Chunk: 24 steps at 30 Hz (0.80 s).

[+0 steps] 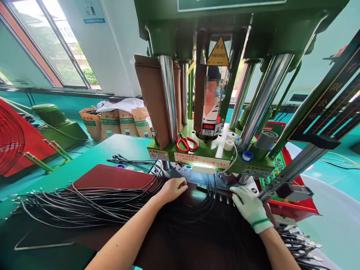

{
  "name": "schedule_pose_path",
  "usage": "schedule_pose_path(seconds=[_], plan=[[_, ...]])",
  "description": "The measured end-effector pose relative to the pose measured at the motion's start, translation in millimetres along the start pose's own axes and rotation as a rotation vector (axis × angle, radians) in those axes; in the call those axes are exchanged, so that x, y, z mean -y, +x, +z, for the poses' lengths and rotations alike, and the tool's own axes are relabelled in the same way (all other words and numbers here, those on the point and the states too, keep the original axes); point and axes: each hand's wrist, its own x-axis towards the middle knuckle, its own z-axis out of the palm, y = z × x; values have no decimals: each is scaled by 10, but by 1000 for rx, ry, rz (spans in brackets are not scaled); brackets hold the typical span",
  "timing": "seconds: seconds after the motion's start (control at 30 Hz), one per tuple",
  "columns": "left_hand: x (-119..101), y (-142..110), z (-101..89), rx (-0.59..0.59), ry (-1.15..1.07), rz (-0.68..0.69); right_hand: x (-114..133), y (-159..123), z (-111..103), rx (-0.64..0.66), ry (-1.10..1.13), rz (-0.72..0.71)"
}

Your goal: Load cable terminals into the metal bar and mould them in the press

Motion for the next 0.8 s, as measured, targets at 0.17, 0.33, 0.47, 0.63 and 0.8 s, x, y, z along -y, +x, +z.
schedule_pose_path(seconds=[0.17,0.33,0.47,0.63,0.8], plan=[[8,1,1,5,-1,5,7,-2,-7,11,-20,-4],[10,4,11,13,1,2,46,12,-23,12,-25,0],[0,-3,11,6,10,6,47,2,-29,61,-58,4],[-3,-11,4,3,20,25,173,158,-99,95,-91,9],[25,-1,39,4,39,18,388,547,-175,44,-164,90]])
